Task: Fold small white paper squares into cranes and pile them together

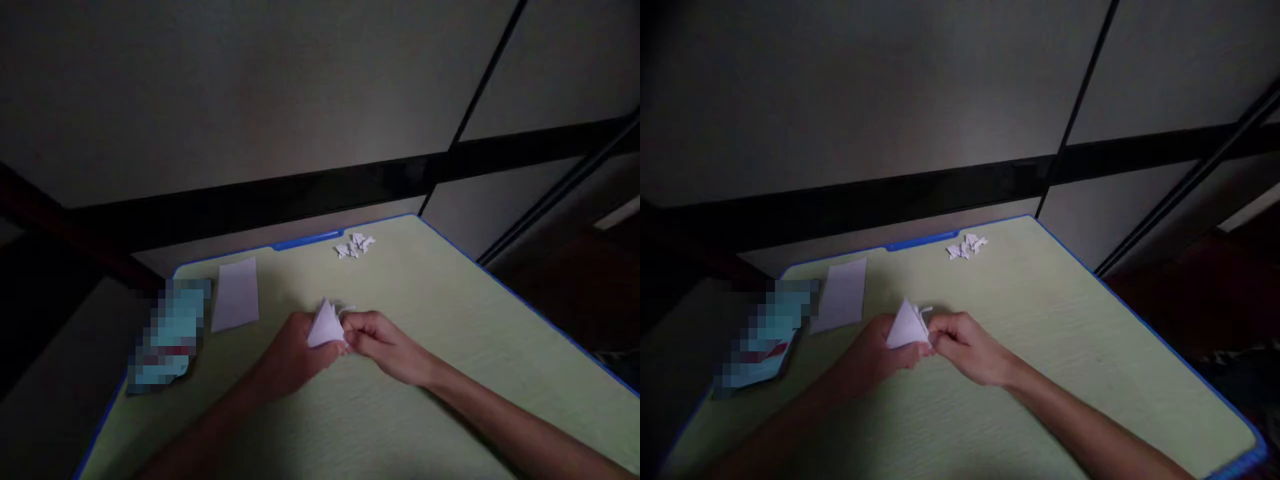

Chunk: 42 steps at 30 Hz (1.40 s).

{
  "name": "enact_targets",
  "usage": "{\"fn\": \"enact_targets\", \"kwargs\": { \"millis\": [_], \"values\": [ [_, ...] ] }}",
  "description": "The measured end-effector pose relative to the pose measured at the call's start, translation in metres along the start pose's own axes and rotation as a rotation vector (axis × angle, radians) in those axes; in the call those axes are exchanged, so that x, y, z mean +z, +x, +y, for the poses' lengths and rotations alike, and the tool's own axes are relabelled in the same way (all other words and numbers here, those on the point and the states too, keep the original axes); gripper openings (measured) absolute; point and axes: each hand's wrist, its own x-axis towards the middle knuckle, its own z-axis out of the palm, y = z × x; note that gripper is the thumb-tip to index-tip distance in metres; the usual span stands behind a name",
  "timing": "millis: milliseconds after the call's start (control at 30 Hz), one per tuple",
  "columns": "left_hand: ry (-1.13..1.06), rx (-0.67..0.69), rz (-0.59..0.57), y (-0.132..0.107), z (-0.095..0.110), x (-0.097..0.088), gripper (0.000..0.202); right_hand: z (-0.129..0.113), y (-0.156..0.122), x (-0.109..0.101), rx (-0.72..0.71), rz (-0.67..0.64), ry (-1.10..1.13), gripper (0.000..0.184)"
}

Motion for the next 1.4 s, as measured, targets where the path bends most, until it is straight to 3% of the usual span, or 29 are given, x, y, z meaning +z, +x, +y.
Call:
{"fn": "enact_targets", "kwargs": {
  "millis": [200,433,733,1267,1400],
  "values": [
    [0.060,0.051,0.047,0.003,0.002,0.001,0.011,0.000,-0.002,0.000,-0.010,0.030,0.027,0.017],
    [-0.024,-0.049,-0.015,0.007,0.002,-0.003,0.014,0.000,-0.003,-0.009,0.011,-0.071,0.048,0.014],
    [-0.045,-0.098,-0.025,0.006,-0.002,0.002,0.016,-0.006,-0.005,-0.009,0.010,-0.105,-0.022,0.013],
    [0.051,0.044,0.124,0.004,0.004,0.001,0.007,0.000,-0.001,-0.003,-0.021,-0.032,0.121,0.014],
    [0.035,-0.024,0.063,0.005,0.004,-0.001,0.013,0.001,-0.002,-0.006,0.026,-0.076,0.118,0.012]
  ]
}}
